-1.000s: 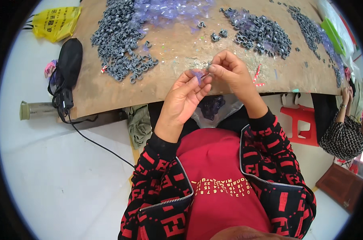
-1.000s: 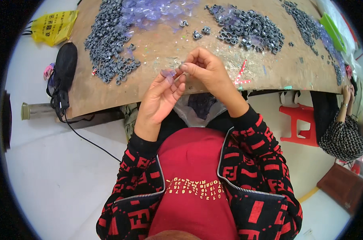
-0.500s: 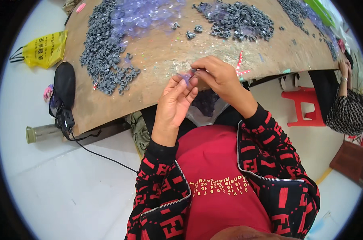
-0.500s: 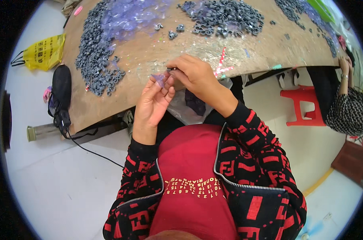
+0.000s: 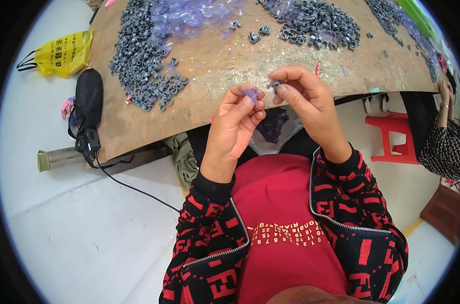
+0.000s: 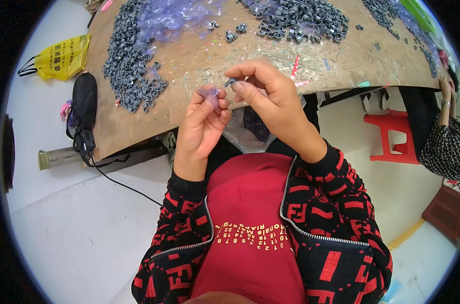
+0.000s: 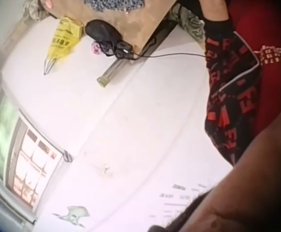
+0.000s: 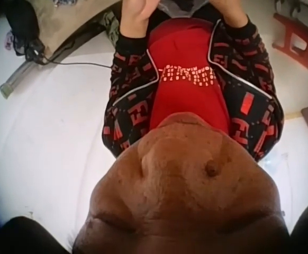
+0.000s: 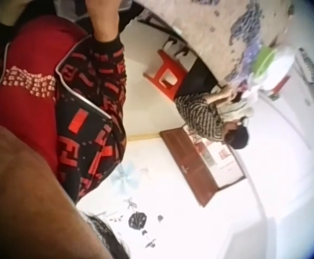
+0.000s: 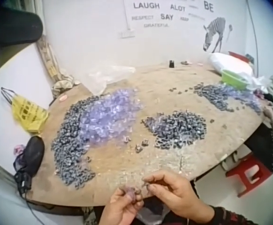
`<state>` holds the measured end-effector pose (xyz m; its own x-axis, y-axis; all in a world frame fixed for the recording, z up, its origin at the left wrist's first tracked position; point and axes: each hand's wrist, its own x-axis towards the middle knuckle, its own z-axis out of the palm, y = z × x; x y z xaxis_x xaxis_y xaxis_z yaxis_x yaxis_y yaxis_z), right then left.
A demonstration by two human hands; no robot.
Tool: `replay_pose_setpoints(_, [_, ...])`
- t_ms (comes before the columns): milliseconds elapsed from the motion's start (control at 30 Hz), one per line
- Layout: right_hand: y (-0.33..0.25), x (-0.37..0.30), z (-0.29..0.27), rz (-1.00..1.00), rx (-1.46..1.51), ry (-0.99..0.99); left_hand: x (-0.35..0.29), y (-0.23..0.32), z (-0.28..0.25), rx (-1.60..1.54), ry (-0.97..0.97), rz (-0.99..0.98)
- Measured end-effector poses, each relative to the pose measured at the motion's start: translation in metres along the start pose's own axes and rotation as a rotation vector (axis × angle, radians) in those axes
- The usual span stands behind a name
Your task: Packaging small plastic and metal components into small plastic bags.
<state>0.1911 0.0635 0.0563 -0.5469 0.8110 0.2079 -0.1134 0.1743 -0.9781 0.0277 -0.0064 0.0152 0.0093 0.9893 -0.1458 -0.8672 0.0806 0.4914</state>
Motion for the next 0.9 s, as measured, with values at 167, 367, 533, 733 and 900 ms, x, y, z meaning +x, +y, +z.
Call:
replay_pose_setpoints(167, [0.004, -0.003, 0.009, 0.032, 0.119, 0.012, -0.003, 0.002, 0.014, 0.154, 0.032, 0.096])
replay_pose_setpoints(367, [0.008, -0.003, 0.008, -0.007, 0.04, 0.01, -0.007, 0.007, 0.023, 0.593, 0.089, 0.297])
replay_pose_setpoints(533, [0.005, -0.002, 0.009, -0.133, -0.195, -0.003, -0.006, 0.005, 0.019, 0.908, 0.099, 0.467])
replay_pose_setpoints(733, [0.001, -0.002, 0.009, -0.175, -0.241, -0.001, -0.011, 0.011, 0.032, 1.383, 0.166, 0.707])
replay_pose_setpoints(900, [-0.001, -0.001, 0.009, -0.23, -0.283, -0.014, -0.012, 0.008, 0.035, 1.604, 0.15, 0.893])
